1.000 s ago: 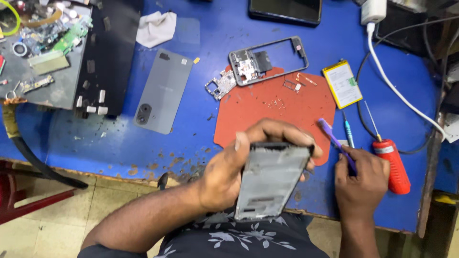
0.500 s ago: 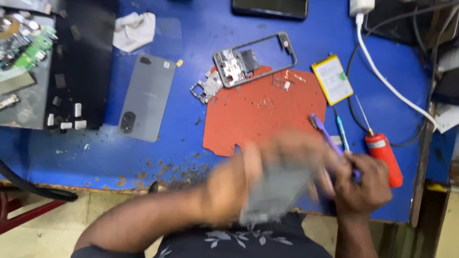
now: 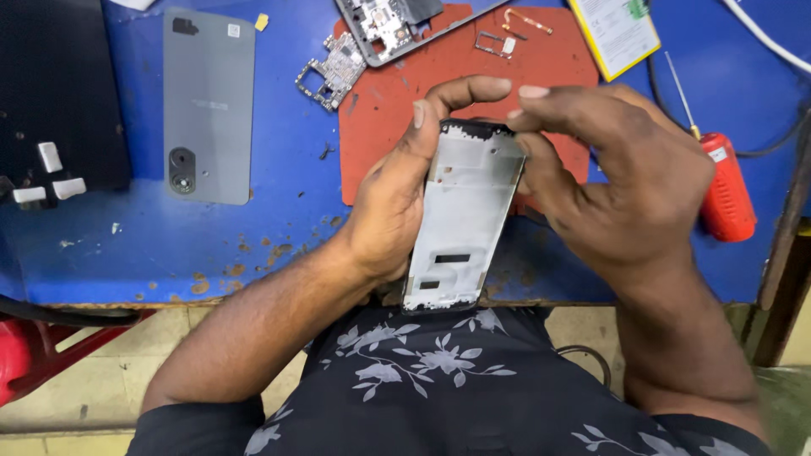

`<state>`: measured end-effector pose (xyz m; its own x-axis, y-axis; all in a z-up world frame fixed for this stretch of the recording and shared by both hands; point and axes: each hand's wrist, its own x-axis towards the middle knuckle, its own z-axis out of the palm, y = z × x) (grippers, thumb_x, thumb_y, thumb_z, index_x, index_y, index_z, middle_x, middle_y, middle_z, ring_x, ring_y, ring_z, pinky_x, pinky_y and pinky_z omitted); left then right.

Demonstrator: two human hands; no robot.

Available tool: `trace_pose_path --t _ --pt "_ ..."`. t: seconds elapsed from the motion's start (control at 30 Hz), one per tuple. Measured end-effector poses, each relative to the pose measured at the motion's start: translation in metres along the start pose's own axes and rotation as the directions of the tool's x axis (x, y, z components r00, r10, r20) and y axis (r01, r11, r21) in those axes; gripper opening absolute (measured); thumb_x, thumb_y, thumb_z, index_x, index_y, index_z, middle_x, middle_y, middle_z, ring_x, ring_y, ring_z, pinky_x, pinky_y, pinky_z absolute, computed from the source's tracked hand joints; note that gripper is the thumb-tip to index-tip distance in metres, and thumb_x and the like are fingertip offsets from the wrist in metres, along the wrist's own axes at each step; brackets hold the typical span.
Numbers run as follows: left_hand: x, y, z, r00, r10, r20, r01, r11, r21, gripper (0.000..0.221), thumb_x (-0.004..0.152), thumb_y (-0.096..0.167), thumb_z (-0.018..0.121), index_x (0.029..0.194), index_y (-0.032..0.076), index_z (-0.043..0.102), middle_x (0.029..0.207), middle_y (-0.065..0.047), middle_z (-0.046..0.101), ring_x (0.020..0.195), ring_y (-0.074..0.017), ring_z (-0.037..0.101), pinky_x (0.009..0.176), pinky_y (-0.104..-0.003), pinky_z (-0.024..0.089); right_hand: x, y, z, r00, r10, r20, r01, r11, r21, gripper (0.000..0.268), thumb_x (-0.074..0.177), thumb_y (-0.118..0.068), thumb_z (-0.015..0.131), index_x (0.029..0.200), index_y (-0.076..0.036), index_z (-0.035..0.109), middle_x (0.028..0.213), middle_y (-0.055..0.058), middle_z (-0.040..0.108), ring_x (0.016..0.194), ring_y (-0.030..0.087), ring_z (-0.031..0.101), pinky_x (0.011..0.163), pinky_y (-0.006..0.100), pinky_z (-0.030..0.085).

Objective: The person scrapes residue from the edges of a disassembled smartphone frame using a metal tool, then brushes the frame with a toothbrush. They handle a small ribbon cable and place it on the workbench. The person continues scraping and brushing the frame throughout the clip.

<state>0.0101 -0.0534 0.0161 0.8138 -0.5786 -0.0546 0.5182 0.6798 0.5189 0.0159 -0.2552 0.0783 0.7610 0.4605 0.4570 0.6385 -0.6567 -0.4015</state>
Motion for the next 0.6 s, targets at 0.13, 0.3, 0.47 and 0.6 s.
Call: trace_pose_path --t 0.13,0.3,0.47,0.6 --pt "-0.003 0.002 0.0 1.0 0.001 -0.002 0.0 0.996 0.089 0.067 0.113 0.057 0.028 0.156 0.007 0.033 0.132 -0.014 0.06 0.115 -0.0203 0.065 0.104 -0.038 0.055 0.011 0.0 0.009 0.999 -0.038 0.021 0.038 0.999 0.012 0.034 0.105 0.013 0.078 0.123 0.0 0.053 0.107 0.009 0.071 0.098 0.021 0.073 0.084 0.028 0.059" --pt "-0.004 0.001 0.0 1.0 0.007 0.019 -0.01 0.987 0.163 0.062 0.116 0.057 0.028 0.153 0.007 0.033 0.128 -0.013 0.06 0.115 -0.0166 0.059 0.108 -0.035 0.05 0.013 0.004 0.011 0.992 -0.128 0.021 0.128 0.991 0.026 0.039 0.106 0.009 0.079 0.121 0.0 0.044 0.098 0.012 0.067 0.091 0.025 0.072 0.078 0.03 0.057" --pt "-0.005 -0.002 -0.002 0.999 0.034 0.017 -0.037 0.97 0.24 0.06 0.119 0.055 0.027 0.152 0.006 0.035 0.133 -0.012 0.057 0.124 -0.0157 0.054 0.117 -0.035 0.044 0.017 0.003 0.01 0.984 -0.166 0.063 0.164 0.986 0.041 0.041 0.1 0.012 0.075 0.116 -0.001 0.039 0.094 0.012 0.066 0.084 0.025 0.068 0.07 0.031 0.055" --pt "-0.005 -0.003 -0.003 0.999 0.03 0.015 -0.033 0.968 0.248 0.06 0.118 0.055 0.027 0.151 0.006 0.036 0.135 -0.013 0.056 0.128 -0.016 0.053 0.12 -0.035 0.043 0.018 0.002 0.012 0.98 -0.19 0.065 0.191 0.982 -0.006 0.043 0.105 0.013 0.074 0.119 -0.002 0.036 0.096 0.011 0.066 0.082 0.023 0.068 0.071 0.03 0.055"
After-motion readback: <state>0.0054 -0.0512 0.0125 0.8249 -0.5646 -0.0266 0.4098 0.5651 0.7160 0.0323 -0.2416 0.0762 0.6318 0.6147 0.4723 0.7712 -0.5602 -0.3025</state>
